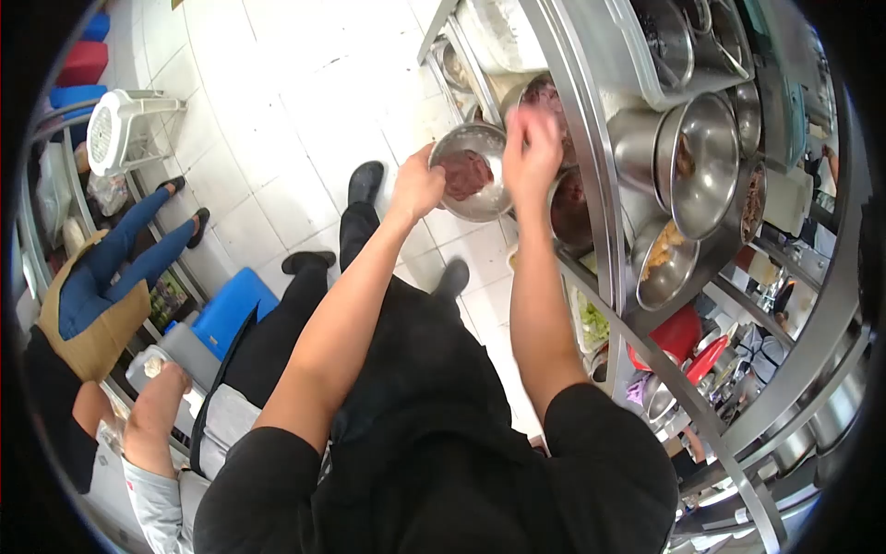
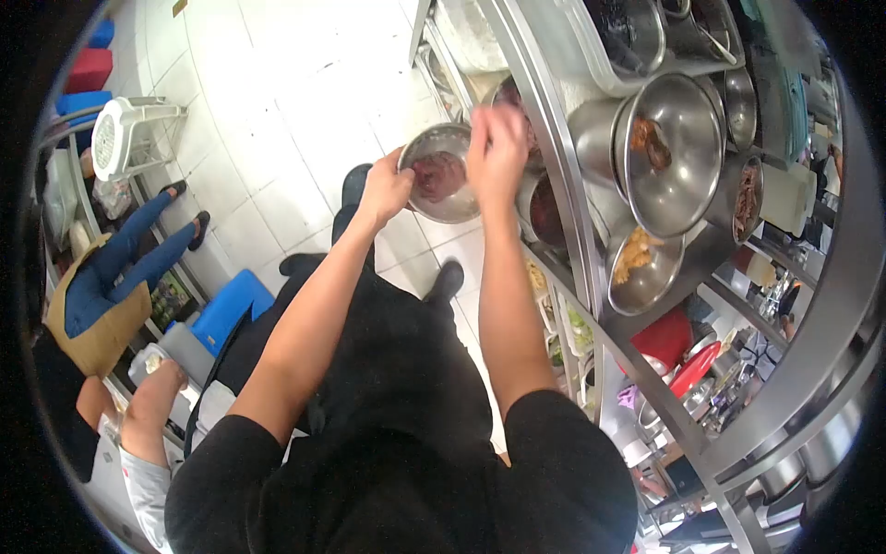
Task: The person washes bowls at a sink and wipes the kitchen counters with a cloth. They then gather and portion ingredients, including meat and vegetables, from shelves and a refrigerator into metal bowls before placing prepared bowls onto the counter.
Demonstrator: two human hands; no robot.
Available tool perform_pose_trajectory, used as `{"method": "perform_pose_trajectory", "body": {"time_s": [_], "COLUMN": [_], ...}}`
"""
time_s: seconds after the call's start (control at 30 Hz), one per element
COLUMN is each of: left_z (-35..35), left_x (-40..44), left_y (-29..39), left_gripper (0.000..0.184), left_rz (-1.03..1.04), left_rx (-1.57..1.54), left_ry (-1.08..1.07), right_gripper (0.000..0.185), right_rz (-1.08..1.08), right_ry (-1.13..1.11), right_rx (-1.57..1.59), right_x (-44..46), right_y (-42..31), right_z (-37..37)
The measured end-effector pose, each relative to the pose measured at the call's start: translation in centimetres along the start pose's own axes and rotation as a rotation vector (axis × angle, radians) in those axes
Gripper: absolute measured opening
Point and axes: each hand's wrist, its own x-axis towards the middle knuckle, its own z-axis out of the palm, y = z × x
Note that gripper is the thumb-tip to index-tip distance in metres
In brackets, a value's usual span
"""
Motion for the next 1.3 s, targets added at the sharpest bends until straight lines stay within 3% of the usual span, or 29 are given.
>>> {"method": "perform_pose_trajectory", "body": {"time_s": [0.07,0.1,0.2,0.27,0.4,0.53,0.6,0.7,0.77,0.83,0.87,0.9,0.97,1.03,1.1,1.2,1.23,1.27,1.3], "left_z": [-2.2,-3.4,-5.6,-7.6,-9.0,-8.8,-8.2,-6.4,-4.2,-1.9,-1.1,-0.2,2.8,8.7,14.9,26.0,30.7,35.7,40.2], "left_x": [1.4,2.1,6.7,7.0,10.1,9.6,9.4,4.5,-0.5,-5.3,-8.8,-12.0,-13.6,-23.3,-29.1,-34.3,-35.5,-37.2,-41.8], "left_y": [1.0,2.2,1.2,4.2,5.0,7.2,6.8,8.5,9.7,9.1,9.1,8.6,3.3,7.0,6.6,4.0,3.2,2.9,4.0], "left_gripper": [0.053,0.054,0.055,0.057,0.058,0.057,0.051,0.047,0.042,0.038,0.035,0.033,0.031,0.034,0.037,0.037,0.034,0.03,0.029], "left_rz": [0.12,0.044,0.217,0.086,0.091,0.112,0.132,0.222,0.216,0.348,0.254,0.161,0.375,0.194,0.109,0.185,0.273,0.279,0.209], "left_rx": [0.015,-0.107,0.032,-0.074,-0.142,-0.101,-0.056,0.049,0.035,0.125,0.088,0.061,0.439,0.201,0.188,0.332,0.458,0.576,0.516], "left_ry": [0.13,0.086,0.212,0.165,0.144,0.125,0.104,0.088,0.011,0.053,0.021,-0.017,0.055,-0.215,-0.415,-0.719,-0.8,-0.849,-0.942], "right_gripper": [0.027,0.033,0.043,0.049,0.059,0.062,0.056,0.05,0.043,0.035,0.032,0.032,0.03,0.033,0.038,0.067,0.069,0.063,0.057], "right_rz": [0.289,0.489,0.516,0.503,0.555,0.6,0.603,0.356,0.275,0.149,0.075,0.09,-0.045,-0.049,0.079,0.346,0.284,0.422,0.403], "right_ry": [-0.164,-0.273,-0.585,-0.731,-0.65,-0.294,-0.252,-0.441,-0.512,-0.621,-0.829,-0.8,-0.498,-0.5,-0.606,-0.413,-0.398,-0.53,-0.296], "right_rx": [-0.058,-0.124,-0.151,-0.077,-0.028,0.104,0.225,0.254,0.013,0.204,0.101,0.104,-0.278,-0.182,0.023,-0.212,-0.235,-0.123,-0.201], "right_x": [8.0,12.0,17.9,19.1,18.8,13.2,9.6,4.2,-1.0,-5.5,-6.2,-8.8,-14.1,-19.8,-25.8,-36.3,-40.7,-43.6,-47.0], "right_y": [1.9,3.7,12.3,16.5,16.9,14.0,1.5,-3.2,-3.8,-3.0,-4.1,-4.7,-4.8,-5.7,-5.1,-4.9,-1.8,1.3,1.6], "right_z": [3.9,6.6,14.2,17.5,17.5,13.5,5.6,2.3,2.5,0.2,-3.6,-6.1,-11.7,-20.4,-29.4,-42.7,-44.8,-46.7,-50.2]}}
